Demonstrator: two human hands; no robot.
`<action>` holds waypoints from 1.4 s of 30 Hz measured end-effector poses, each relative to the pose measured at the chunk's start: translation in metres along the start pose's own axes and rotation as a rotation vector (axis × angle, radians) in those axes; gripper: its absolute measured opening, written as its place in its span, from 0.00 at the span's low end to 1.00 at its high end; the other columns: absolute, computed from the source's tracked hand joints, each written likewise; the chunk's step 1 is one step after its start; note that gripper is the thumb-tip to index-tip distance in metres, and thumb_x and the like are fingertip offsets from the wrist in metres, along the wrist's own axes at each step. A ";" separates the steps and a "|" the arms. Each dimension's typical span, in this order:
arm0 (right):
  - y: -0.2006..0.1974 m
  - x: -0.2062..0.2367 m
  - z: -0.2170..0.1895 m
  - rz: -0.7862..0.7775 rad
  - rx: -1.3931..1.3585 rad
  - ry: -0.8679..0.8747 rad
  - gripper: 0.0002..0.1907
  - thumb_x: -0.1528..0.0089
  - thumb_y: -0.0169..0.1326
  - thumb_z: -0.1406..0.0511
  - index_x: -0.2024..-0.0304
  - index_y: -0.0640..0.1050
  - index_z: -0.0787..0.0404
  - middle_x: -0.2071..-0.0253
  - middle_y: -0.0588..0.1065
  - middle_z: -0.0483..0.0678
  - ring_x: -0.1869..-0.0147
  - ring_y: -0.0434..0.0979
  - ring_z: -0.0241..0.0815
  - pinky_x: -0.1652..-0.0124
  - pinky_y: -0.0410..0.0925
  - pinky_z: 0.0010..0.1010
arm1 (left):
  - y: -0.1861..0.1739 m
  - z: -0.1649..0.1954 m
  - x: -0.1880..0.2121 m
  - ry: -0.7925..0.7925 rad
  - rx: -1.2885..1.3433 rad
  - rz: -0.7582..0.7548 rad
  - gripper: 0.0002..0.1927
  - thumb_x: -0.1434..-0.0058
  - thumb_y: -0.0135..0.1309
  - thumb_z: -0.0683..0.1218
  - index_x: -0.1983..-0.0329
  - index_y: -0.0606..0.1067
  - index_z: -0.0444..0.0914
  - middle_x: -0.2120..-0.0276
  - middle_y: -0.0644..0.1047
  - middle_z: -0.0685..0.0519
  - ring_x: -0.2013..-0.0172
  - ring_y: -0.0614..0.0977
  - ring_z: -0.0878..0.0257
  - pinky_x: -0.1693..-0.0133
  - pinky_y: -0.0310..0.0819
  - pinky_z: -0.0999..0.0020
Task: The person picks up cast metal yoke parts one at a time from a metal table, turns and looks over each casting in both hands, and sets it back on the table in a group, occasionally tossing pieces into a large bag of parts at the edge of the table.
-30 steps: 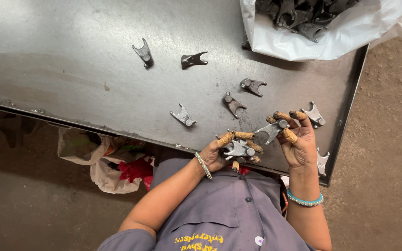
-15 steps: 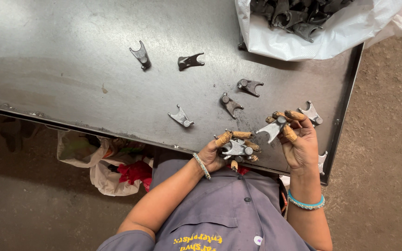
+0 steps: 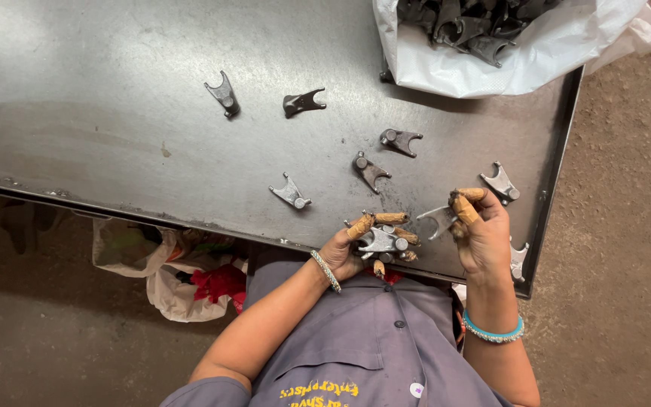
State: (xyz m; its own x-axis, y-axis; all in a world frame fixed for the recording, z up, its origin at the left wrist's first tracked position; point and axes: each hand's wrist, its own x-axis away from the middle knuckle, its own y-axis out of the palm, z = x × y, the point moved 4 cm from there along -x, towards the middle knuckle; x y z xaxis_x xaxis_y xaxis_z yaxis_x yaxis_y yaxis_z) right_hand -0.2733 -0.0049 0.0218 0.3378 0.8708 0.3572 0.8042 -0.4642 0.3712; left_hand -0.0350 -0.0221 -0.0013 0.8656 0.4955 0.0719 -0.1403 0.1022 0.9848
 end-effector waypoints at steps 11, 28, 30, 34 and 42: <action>0.092 0.055 -0.027 -0.140 1.017 -0.414 0.16 0.46 0.71 0.67 0.60 0.80 0.67 0.67 0.77 0.43 0.69 0.71 0.28 0.70 0.66 0.19 | -0.042 -0.020 0.000 0.023 -0.039 0.287 0.25 0.27 0.57 0.48 0.30 0.69 0.37 0.44 0.77 0.52 0.47 0.80 0.61 0.49 0.82 0.60; 0.049 0.046 -0.051 0.046 0.603 -0.291 0.12 0.34 0.58 0.72 0.48 0.77 0.66 0.58 0.79 0.45 0.63 0.78 0.29 0.72 0.68 0.19 | 0.075 0.158 -0.272 0.608 -0.174 -0.057 0.37 0.34 0.58 0.55 0.27 0.58 0.40 0.33 0.65 0.46 0.37 0.74 0.50 0.39 0.75 0.49; 0.055 0.040 -0.049 0.012 0.625 -0.318 0.12 0.34 0.58 0.72 0.47 0.78 0.66 0.58 0.78 0.45 0.60 0.77 0.29 0.68 0.69 0.18 | 0.077 0.171 -0.276 0.687 -0.679 0.119 0.47 0.37 0.62 0.59 0.23 0.53 0.38 0.31 0.63 0.49 0.37 0.74 0.53 0.41 0.78 0.54; 0.072 0.019 -0.048 0.011 0.872 -0.277 0.14 0.39 0.64 0.71 0.51 0.81 0.64 0.62 0.79 0.46 0.67 0.74 0.32 0.70 0.68 0.23 | 0.033 0.185 -0.205 0.653 -1.632 0.841 0.25 0.51 0.66 0.68 0.73 0.83 0.41 0.74 0.84 0.53 0.74 0.83 0.62 0.68 0.77 0.65; 0.146 -0.024 -0.038 -0.260 1.331 -0.796 0.26 0.47 0.66 0.71 0.45 0.78 0.61 0.43 0.75 0.53 0.37 0.69 0.56 0.39 0.65 0.45 | 0.027 0.261 -0.166 0.506 -2.006 0.887 0.65 0.68 0.79 0.58 0.28 0.56 0.41 0.29 0.56 0.43 0.33 0.55 0.43 0.36 0.52 0.49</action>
State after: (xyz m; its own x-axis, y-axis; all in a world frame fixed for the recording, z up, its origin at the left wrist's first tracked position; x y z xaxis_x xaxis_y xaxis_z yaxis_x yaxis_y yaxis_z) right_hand -0.1830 -0.0998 0.0994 -0.0571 0.9588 -0.2783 0.5708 -0.1974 -0.7970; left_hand -0.0573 -0.3271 0.0545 0.2189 0.9716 -0.0902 -0.7345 0.1032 -0.6707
